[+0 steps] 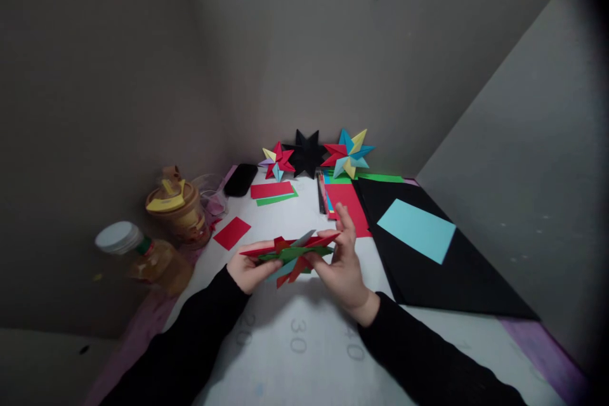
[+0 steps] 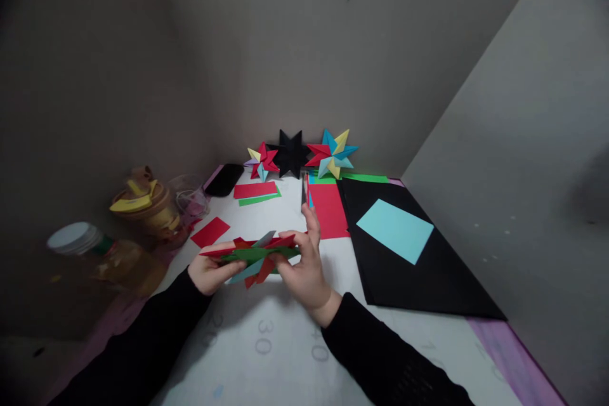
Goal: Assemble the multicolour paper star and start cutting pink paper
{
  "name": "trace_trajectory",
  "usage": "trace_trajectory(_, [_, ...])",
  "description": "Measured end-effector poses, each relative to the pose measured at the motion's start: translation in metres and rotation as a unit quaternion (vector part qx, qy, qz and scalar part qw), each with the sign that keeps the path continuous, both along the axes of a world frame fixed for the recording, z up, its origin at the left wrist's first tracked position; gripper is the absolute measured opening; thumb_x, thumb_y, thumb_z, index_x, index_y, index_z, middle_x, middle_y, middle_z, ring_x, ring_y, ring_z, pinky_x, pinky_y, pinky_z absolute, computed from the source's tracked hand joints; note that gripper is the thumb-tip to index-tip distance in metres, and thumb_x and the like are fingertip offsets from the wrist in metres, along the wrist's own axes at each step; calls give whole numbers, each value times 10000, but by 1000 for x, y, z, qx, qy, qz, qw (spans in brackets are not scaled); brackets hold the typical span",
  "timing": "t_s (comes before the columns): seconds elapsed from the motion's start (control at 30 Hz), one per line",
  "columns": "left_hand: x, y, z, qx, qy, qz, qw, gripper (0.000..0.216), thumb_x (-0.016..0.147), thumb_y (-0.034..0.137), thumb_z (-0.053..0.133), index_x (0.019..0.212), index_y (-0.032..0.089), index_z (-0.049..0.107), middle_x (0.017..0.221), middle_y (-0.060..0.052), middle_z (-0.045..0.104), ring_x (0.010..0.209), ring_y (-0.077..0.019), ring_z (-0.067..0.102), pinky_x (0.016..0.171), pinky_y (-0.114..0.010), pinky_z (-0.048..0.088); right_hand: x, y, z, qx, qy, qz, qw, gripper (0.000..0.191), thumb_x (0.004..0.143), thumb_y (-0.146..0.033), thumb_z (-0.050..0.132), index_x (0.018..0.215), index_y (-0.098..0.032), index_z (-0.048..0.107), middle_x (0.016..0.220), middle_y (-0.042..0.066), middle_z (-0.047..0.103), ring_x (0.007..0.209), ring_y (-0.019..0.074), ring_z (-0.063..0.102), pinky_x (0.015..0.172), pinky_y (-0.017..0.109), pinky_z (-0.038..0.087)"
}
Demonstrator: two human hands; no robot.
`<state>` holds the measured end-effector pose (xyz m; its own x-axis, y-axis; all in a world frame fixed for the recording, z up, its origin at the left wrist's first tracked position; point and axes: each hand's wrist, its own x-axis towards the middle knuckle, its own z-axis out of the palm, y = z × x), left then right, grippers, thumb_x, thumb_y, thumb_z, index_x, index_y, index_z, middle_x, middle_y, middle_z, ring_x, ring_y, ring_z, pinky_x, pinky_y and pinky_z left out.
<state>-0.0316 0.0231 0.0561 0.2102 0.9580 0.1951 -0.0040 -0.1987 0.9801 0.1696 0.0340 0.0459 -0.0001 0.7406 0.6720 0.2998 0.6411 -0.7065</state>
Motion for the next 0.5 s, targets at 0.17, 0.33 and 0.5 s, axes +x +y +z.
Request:
trace_trajectory(0.17, [6,-3,-1,-59,-63,15,996,266,697,247,751,940,140,733,910,-80,759,816,-228,703,729,-303,558,1,2,0,49,9,7,999,197,743,-77,637,820,-244,568,1508,-8,262,1416,291,161,1128,573,173])
trace_trajectory(0.33, [9,-4,-6,-98,-98,32,990,343,678,255,771,996,144,706,861,-67,764,731,-199,703,676,-282,554,4,5,2,2,-14,0,1000,188,726,-117,672,863,-241,635,1513,6,239,1413,311,148,1123,555,197])
trace_trajectory(0.5, [12,-3,-7,-94,-104,31,990,315,678,299,771,943,136,724,866,-76,760,782,-223,700,735,-318,551,4,5,-2,15,-10,13,1000,148,753,-121,659,834,-242,638,1512,3,229,1386,308,234,1110,538,236])
